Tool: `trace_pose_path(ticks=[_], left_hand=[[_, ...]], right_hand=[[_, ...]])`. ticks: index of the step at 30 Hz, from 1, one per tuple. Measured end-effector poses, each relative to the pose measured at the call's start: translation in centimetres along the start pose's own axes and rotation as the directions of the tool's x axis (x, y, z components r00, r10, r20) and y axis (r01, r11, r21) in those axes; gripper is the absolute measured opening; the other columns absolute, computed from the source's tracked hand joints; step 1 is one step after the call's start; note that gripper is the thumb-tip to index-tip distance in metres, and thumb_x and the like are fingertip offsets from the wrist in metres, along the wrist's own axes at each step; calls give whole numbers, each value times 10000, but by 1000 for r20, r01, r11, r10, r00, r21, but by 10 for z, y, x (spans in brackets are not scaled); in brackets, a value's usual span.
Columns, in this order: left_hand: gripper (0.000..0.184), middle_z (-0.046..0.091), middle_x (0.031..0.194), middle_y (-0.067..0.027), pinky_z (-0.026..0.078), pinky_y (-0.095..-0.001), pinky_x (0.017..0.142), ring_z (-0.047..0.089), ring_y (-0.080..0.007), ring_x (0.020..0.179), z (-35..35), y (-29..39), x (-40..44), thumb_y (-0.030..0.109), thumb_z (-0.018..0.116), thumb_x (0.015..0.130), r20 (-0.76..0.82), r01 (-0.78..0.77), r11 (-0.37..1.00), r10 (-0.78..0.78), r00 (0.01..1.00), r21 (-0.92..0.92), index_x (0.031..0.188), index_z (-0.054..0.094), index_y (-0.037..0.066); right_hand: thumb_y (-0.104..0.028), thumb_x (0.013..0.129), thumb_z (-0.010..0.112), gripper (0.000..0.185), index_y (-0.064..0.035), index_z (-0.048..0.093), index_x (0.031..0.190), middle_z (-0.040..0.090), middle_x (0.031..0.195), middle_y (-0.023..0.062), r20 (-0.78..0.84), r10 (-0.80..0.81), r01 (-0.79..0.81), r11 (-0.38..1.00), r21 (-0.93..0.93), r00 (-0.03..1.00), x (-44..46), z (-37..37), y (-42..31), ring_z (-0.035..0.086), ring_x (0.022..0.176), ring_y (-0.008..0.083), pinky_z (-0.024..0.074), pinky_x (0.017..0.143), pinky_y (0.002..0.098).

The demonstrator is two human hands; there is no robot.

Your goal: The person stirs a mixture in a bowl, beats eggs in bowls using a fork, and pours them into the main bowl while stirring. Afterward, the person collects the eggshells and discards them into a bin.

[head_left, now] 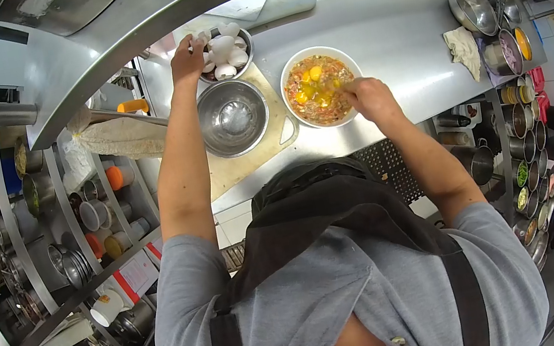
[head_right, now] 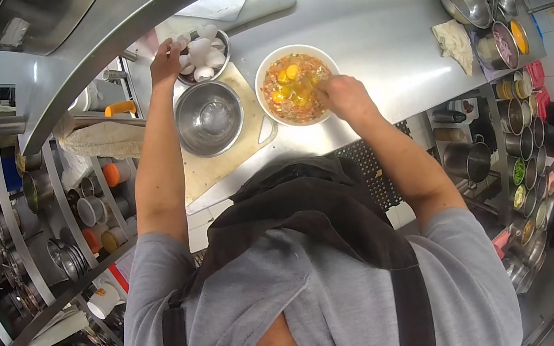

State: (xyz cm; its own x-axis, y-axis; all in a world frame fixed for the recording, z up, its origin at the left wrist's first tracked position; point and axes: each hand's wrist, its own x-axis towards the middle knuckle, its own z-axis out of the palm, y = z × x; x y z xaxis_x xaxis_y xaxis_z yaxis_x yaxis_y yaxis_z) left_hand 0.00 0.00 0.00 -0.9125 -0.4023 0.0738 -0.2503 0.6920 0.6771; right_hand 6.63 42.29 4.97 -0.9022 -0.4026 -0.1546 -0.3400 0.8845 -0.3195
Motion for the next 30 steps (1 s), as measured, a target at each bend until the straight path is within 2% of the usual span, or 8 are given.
trace_pose_path(ticks=[10, 13, 14, 19, 21, 23, 25, 30], left_hand=[[553, 630, 1179, -183, 450, -367, 947, 620, -310, 1076, 0, -6, -4, 429, 513, 893, -48, 52, 997, -50, 998, 48, 1332, 515, 92], [485, 631, 1181, -181, 451, -364, 945, 621, -314, 1067, -14, 2, -24, 377, 522, 911, -151, -8, 999, 15, 988, 47, 1302, 545, 90], [467, 631, 1175, -189, 458, -366, 936, 619, -311, 1061, -22, 10, -39, 347, 555, 901, -184, -8, 998, -3, 983, -58, 1270, 566, 62], [329, 668, 1080, -154, 482, -328, 870, 637, -237, 962, -40, -3, -116, 208, 562, 926, -379, -44, 949, -82, 922, -311, 1165, 621, -10], [300, 669, 1062, -148, 482, -303, 858, 633, -213, 951, -46, 2, -160, 168, 549, 937, -377, 29, 919, -190, 906, -393, 1156, 620, -24], [278, 670, 1027, -142, 482, -288, 828, 629, -200, 912, -42, -14, -197, 163, 545, 943, -402, 74, 930, -227, 887, -361, 1127, 624, -31], [279, 669, 1035, -135, 476, -297, 840, 628, -200, 931, -36, -33, -227, 168, 544, 944, -416, 131, 942, -258, 872, -309, 1126, 624, -28], [230, 618, 1064, -165, 447, -383, 884, 576, -308, 986, -15, -62, -260, 96, 526, 904, -438, 139, 986, -167, 883, -97, 1077, 613, -28]], right_hand=[[-198, 841, 623, 146, -106, 716, 905, 686, 900, 151, 58, -179, 174, 981, 81, 982, -6, 2, 1, 649, 864, 324, 524, 782, 422], [-192, 849, 624, 161, -118, 731, 944, 690, 846, 144, 49, 118, -126, 959, 255, 992, -4, -20, 21, 663, 778, 316, 536, 727, 415], [-197, 850, 628, 160, -104, 731, 930, 687, 822, 148, -136, 29, -3, 983, 186, 990, -5, -8, 27, 663, 747, 324, 534, 704, 424], [-187, 873, 620, 161, -94, 720, 960, 681, 843, 174, 10, -149, 142, 956, 256, 989, -16, 10, 11, 659, 785, 345, 527, 721, 432], [-192, 859, 637, 155, -90, 718, 943, 680, 869, 178, 62, 225, -227, 842, 489, 972, -8, -3, 15, 654, 825, 346, 519, 755, 428], [-189, 857, 635, 173, -64, 714, 946, 680, 869, 187, 10, 239, -220, 873, 434, 971, -15, 5, 18, 656, 825, 344, 519, 758, 412], [-183, 869, 618, 179, -52, 714, 945, 681, 837, 188, 20, -100, 91, 961, 261, 995, -24, 13, 12, 661, 770, 339, 525, 714, 389], [-268, 867, 631, 241, -42, 699, 915, 672, 866, 193, 146, 243, -281, 882, 378, 959, -3, 0, 18, 643, 835, 331, 509, 780, 408]])
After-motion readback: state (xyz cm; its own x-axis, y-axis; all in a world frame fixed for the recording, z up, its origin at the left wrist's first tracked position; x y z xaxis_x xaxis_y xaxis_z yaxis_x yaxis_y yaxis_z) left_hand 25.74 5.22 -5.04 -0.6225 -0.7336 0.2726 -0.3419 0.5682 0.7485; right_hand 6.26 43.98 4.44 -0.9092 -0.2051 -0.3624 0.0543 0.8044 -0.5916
